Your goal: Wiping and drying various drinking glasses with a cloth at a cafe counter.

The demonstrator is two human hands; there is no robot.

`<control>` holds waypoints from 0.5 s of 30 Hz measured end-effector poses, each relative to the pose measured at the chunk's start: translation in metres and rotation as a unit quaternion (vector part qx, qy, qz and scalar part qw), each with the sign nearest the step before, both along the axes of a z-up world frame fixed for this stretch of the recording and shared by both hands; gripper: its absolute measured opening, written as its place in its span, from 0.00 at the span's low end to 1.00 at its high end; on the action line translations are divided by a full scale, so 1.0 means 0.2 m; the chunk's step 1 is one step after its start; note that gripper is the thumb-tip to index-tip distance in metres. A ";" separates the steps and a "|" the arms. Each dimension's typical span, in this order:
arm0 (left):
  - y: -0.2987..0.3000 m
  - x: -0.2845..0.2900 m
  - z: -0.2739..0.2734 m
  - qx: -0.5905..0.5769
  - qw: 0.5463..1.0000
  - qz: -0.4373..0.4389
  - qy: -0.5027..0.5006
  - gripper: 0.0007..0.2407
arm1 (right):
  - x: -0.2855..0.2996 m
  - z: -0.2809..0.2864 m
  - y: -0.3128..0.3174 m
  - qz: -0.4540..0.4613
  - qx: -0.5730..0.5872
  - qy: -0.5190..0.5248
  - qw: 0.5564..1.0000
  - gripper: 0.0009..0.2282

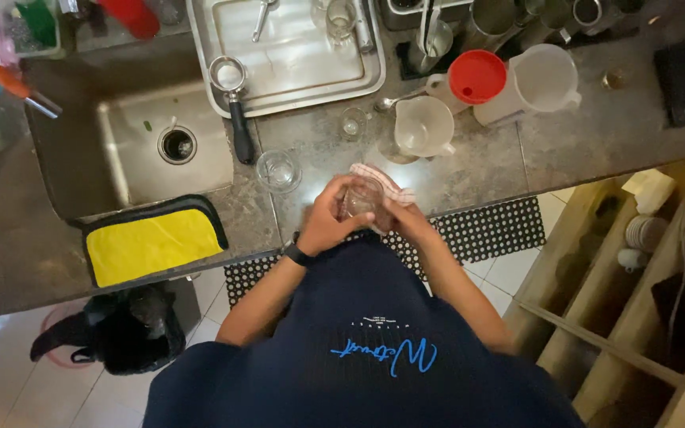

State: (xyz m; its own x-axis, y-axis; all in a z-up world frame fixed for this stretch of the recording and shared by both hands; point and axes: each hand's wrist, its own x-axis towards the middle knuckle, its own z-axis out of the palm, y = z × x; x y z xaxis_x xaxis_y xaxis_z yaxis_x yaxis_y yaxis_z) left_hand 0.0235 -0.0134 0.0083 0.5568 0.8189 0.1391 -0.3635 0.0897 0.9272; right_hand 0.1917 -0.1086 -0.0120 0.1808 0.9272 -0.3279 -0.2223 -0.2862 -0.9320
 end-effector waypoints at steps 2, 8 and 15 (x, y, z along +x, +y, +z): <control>-0.01 0.00 -0.02 0.003 1.000 0.013 0.010 0.26 | 0.04 -0.07 0.03 -0.008 -0.044 -0.056 0.997 0.27; 0.02 -0.09 0.04 0.073 0.991 0.054 0.097 0.24 | -0.14 0.34 0.07 0.017 -0.032 -0.172 0.984 0.26; -0.05 -0.12 0.10 0.038 0.997 0.012 0.073 0.25 | -0.22 0.19 0.02 -0.144 0.238 -0.187 0.942 0.18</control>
